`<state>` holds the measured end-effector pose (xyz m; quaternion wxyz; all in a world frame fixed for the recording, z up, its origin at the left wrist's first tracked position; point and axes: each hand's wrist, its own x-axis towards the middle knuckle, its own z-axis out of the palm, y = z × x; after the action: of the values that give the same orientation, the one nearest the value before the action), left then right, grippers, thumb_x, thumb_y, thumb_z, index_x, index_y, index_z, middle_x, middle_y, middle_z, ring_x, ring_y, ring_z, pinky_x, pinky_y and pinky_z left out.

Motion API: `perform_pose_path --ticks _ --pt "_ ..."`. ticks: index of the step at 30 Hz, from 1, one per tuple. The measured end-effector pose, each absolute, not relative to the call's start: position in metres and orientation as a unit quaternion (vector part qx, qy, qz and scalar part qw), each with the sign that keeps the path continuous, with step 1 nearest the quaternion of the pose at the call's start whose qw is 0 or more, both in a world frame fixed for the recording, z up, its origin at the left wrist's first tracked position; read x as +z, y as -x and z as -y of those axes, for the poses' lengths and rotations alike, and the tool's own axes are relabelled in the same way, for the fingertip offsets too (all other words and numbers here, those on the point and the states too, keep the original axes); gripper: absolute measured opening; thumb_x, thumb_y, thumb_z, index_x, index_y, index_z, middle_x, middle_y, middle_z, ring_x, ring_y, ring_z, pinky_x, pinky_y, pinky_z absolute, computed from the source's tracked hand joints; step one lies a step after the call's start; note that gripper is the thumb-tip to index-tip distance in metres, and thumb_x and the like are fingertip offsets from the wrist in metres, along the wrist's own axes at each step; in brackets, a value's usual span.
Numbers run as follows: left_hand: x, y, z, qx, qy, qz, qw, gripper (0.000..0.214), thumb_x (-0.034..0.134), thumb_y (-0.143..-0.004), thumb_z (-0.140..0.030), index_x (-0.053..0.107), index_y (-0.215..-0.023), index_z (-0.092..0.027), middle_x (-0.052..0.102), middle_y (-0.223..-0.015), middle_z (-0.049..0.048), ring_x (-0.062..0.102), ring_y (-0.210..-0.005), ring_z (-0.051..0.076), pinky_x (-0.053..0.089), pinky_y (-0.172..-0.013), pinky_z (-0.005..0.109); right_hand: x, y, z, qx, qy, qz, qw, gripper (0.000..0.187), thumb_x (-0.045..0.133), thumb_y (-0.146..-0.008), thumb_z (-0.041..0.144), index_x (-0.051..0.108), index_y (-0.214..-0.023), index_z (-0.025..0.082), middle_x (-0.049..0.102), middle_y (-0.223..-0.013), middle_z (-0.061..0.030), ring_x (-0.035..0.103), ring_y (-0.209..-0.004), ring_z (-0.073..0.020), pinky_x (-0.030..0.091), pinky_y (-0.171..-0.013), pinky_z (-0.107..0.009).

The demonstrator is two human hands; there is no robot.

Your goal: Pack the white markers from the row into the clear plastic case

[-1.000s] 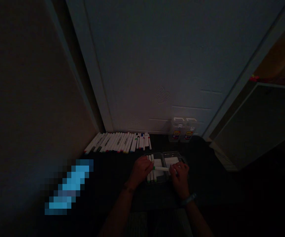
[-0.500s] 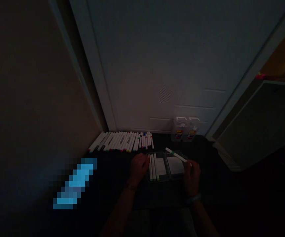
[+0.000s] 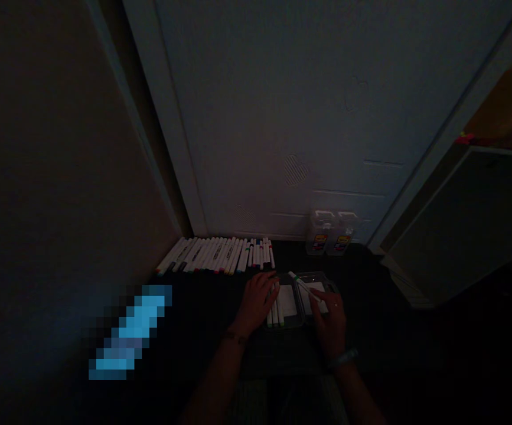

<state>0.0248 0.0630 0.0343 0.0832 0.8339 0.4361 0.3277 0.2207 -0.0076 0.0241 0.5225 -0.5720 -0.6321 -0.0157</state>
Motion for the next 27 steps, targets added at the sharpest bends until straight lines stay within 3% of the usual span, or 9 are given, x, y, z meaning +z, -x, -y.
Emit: perform_pose_path --ticks 9,17,27 --pt "0.024 -0.023 -0.068 0.315 -0.826 -0.455 0.106 0.033 0.036 -0.093 -0.031 0.048 -0.124 -0.031 0.046 -0.133 0.0006 0.036 -0.12 0.02 0.033 -0.098 0.042 0.022 -0.206 0.006 -0.007 0.475 0.815 0.331 0.024 0.048 -0.088 0.019 0.058 -0.109 0.024 0.065 -0.087 -0.0046 0.056 -0.085 -0.0208 0.045 -0.079 -0.037" --pt "0.024 -0.024 -0.07 0.326 -0.821 -0.457 0.109 0.033 0.036 -0.093 -0.027 0.051 -0.122 -0.031 0.05 -0.129 -0.0002 0.039 -0.117 0.019 0.035 -0.098 0.042 0.021 -0.203 0.008 0.016 0.501 0.8 0.33 0.023 0.053 -0.086 0.03 0.058 -0.108 0.023 0.063 -0.087 -0.0063 0.057 -0.084 -0.0216 0.047 -0.074 -0.036" --pt "0.023 -0.024 -0.07 0.327 -0.824 -0.452 0.102 0.033 0.037 -0.092 -0.026 0.053 -0.12 -0.031 0.051 -0.13 -0.0005 0.04 -0.118 0.019 0.036 -0.098 0.043 0.03 -0.201 0.01 -0.006 0.481 0.824 0.299 0.024 0.056 -0.085 0.032 0.058 -0.108 0.025 0.065 -0.094 -0.005 0.055 -0.092 -0.0238 0.041 -0.082 -0.04"
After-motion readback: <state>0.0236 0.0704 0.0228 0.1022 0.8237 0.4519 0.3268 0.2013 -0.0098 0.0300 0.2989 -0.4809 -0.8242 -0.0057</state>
